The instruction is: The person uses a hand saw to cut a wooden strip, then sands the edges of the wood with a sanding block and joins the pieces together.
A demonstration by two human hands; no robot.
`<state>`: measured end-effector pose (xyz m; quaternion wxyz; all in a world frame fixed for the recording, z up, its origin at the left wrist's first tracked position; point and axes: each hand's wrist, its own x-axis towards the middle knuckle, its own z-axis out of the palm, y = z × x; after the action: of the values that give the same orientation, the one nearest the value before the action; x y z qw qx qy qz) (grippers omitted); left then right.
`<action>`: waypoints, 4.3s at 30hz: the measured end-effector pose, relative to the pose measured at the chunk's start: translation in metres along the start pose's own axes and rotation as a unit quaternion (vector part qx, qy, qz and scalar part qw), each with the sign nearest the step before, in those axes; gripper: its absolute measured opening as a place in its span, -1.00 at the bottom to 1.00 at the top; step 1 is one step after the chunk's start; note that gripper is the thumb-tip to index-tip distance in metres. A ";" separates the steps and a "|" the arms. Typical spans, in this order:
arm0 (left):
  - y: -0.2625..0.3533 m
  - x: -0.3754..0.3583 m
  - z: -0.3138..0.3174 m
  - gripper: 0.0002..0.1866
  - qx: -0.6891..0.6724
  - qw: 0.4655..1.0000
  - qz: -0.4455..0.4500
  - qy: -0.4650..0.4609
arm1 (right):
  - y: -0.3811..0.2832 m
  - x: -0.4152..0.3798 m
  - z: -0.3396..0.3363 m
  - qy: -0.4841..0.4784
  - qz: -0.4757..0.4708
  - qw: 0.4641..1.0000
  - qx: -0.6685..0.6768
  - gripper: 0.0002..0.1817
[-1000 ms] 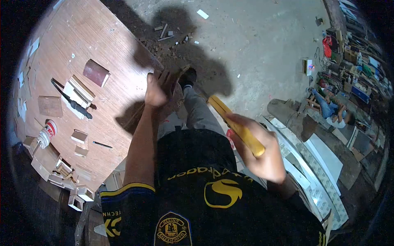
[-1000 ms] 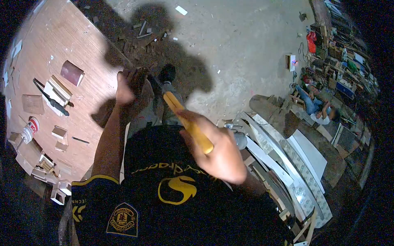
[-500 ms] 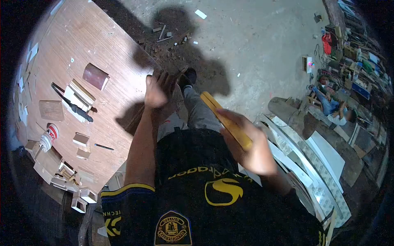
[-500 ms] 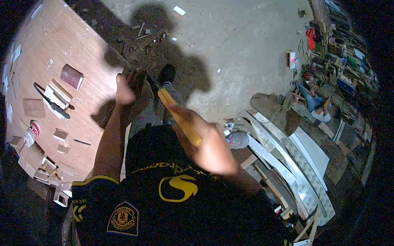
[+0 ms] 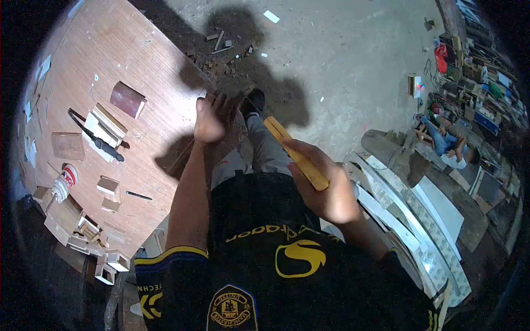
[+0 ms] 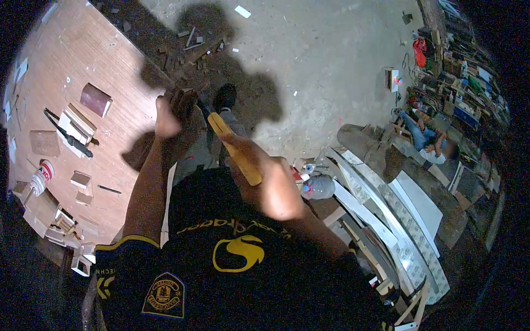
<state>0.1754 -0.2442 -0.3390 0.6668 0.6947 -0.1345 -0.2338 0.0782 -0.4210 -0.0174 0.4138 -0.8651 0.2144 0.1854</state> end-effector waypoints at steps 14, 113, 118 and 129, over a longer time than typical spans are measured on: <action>0.034 0.003 -0.009 -0.63 0.353 0.928 0.099 -0.069 | -0.004 -0.008 -0.003 0.005 0.015 0.999 0.032 -0.59; -0.001 -0.005 0.006 -0.61 0.510 0.849 0.120 -0.072 | -0.084 0.053 -0.051 -0.151 0.086 0.984 -0.033 -0.52; 0.042 0.001 0.002 -0.59 0.549 0.823 0.143 -0.030 | -0.068 0.014 -0.064 -0.046 0.027 0.999 -0.013 -0.55; 0.022 -0.001 0.005 -0.59 0.526 0.832 0.177 -0.003 | -0.090 0.028 -0.068 -0.091 0.065 0.994 -0.007 -0.54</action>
<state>0.1748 -0.2502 -0.3167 0.2302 0.9040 -0.3602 -0.0077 0.1588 -0.4307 0.0661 0.4124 -0.8319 0.2306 0.2911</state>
